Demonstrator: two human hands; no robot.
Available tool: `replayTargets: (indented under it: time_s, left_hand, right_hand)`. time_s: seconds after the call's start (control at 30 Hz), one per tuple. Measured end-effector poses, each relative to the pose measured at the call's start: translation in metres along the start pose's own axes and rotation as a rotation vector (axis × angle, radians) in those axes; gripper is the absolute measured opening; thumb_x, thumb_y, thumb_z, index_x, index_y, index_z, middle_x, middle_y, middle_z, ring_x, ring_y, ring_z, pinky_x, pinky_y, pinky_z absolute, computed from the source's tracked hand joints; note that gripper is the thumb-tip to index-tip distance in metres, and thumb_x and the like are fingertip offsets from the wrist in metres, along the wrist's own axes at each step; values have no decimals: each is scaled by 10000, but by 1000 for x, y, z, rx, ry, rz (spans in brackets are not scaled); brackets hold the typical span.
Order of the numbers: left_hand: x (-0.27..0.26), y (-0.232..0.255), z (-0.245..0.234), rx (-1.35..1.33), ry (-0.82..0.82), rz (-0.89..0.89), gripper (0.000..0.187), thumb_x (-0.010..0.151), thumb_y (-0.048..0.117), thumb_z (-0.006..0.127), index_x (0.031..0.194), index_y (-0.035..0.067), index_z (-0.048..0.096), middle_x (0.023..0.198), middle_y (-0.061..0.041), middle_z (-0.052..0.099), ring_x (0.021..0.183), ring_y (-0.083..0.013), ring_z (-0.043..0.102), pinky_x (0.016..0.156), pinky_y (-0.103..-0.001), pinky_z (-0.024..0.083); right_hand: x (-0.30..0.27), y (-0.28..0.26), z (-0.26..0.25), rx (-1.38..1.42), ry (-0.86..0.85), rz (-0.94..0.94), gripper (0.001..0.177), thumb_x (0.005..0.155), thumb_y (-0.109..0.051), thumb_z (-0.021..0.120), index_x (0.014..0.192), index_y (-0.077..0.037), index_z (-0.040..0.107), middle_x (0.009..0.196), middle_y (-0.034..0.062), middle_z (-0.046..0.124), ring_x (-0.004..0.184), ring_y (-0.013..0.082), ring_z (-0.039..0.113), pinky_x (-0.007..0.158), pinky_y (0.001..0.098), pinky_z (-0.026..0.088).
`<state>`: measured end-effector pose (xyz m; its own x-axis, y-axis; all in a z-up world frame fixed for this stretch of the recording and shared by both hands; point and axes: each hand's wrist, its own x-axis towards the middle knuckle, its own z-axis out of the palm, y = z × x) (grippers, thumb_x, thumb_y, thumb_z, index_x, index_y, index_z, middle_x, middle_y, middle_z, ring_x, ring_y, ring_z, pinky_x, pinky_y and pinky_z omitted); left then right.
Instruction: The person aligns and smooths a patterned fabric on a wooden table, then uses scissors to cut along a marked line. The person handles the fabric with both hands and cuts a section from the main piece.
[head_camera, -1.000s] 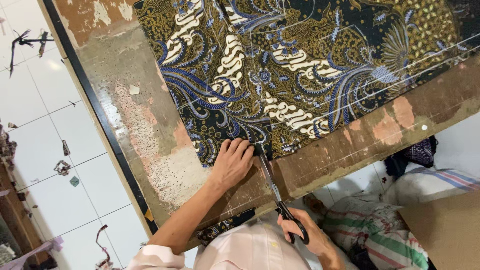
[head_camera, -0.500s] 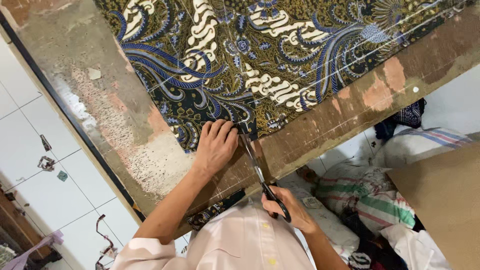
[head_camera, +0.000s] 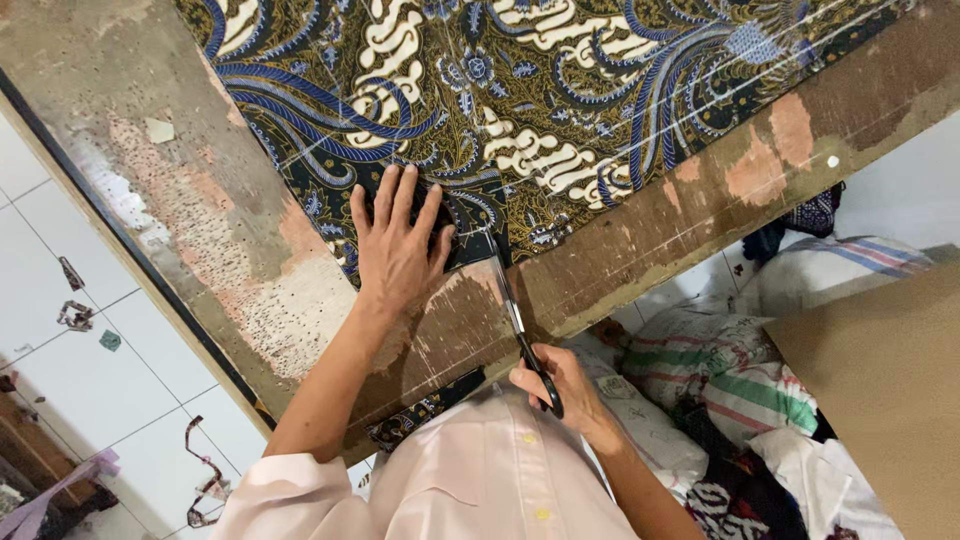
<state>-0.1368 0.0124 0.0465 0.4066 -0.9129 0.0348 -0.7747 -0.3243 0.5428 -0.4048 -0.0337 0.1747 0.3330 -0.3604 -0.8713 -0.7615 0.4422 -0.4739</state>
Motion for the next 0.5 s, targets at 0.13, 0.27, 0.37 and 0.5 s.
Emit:
replayTargets:
  time_s: [0.13, 0.27, 0.37, 0.5]
  left_hand:
    - [0, 0, 1, 8, 0, -3, 501, 1004, 381, 659, 1429, 118, 623, 1591, -197, 436, 1522, -357, 326, 1223, -639, 148]
    - [0, -1, 3, -28, -7, -24, 490, 1010, 387, 658, 1423, 126, 626, 1589, -186, 440, 1519, -348, 327, 1229, -634, 147]
    - [-1, 0, 1, -21, -8, -23, 487, 1011, 386, 657, 1425, 130, 628, 1589, -180, 443, 1521, -345, 327, 1234, -631, 145]
    - [1, -2, -2, -16, -14, -22, 486, 1017, 377, 653, 1436, 132, 619, 1600, -179, 441, 1532, -341, 321, 1241, -624, 141]
  right_hand:
    - [2, 7, -2, -35, 12, 10, 277, 854, -289, 753, 799, -44, 635, 640, -19, 562, 534, 74, 561, 477, 247, 434]
    - [2, 11, -3, -52, 45, 62, 248, 831, -224, 748, 769, -13, 634, 613, -8, 569, 490, 84, 557, 441, 258, 432]
    - [-3, 8, -3, 5, 28, 67, 238, 820, -211, 747, 779, -10, 625, 638, -16, 566, 484, 80, 531, 429, 261, 403]
    - [6, -4, -5, -14, 22, 41, 262, 845, -233, 775, 798, -20, 629, 635, -27, 539, 526, 57, 533, 464, 240, 437]
